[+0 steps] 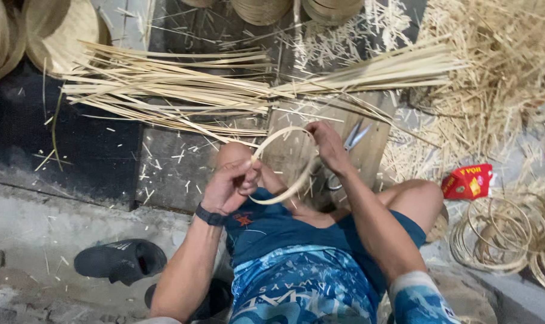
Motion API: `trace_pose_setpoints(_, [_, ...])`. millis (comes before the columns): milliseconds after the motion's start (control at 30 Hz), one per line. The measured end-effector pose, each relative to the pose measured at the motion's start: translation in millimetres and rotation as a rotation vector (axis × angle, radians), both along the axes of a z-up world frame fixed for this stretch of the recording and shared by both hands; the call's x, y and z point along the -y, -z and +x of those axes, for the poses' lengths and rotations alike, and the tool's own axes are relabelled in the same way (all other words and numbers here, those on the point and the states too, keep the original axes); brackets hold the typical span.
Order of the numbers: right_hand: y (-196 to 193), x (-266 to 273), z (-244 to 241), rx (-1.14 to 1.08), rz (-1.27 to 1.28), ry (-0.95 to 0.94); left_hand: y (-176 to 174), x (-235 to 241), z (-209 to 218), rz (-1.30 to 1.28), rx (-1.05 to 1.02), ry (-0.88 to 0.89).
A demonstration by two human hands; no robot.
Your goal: The person sits on the floor and weaves thin bamboo strips into circular frames, using scissors to trim excess material. The person repeatedly bends and interlaces the strips to form rings, occasionally adjusting the position of the strips and cutting them to size.
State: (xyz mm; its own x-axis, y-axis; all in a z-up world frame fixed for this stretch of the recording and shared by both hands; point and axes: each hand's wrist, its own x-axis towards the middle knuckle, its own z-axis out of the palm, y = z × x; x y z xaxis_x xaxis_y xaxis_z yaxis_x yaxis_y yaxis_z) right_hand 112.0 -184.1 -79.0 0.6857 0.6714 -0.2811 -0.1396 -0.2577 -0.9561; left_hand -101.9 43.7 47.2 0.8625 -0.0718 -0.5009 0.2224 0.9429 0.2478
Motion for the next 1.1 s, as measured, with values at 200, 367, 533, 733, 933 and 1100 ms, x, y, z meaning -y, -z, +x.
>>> trace_pose_setpoints(200, [81.1, -42.4, 13.0, 0.99, -0.537, -0.258, 21.6, -19.7, -5.7, -0.176, -0.003, -0.205])
trace_pose_setpoints(367, [58.0, -31.7, 21.9, 1.186, -0.621, -0.525, 15.3, -26.0, -5.6, -0.115, 0.069, -0.248])
trace_pose_setpoints(533, [-36.1, -10.4, 12.9, 0.434, -0.174, 0.101, -2.0, -23.6, 2.9, 0.039, 0.108, -0.229])
trace_pose_setpoints(733, [-186.9, 14.7, -37.0, 0.332, 0.113, 0.127, -25.3, 17.9, 37.9, 0.542, 0.0, 0.019])
trace_pose_setpoints(933, [-242.4, 15.3, -59.5, 0.43, 0.105, 0.192, -57.1, 54.7, 52.7, 1.182, 0.302, 0.053])
trace_pose_setpoints(1100, [-246.7, 30.0, -67.6, 0.413, 0.089, 0.253, -72.0, 73.7, 55.3, 1.2, 0.306, 0.06])
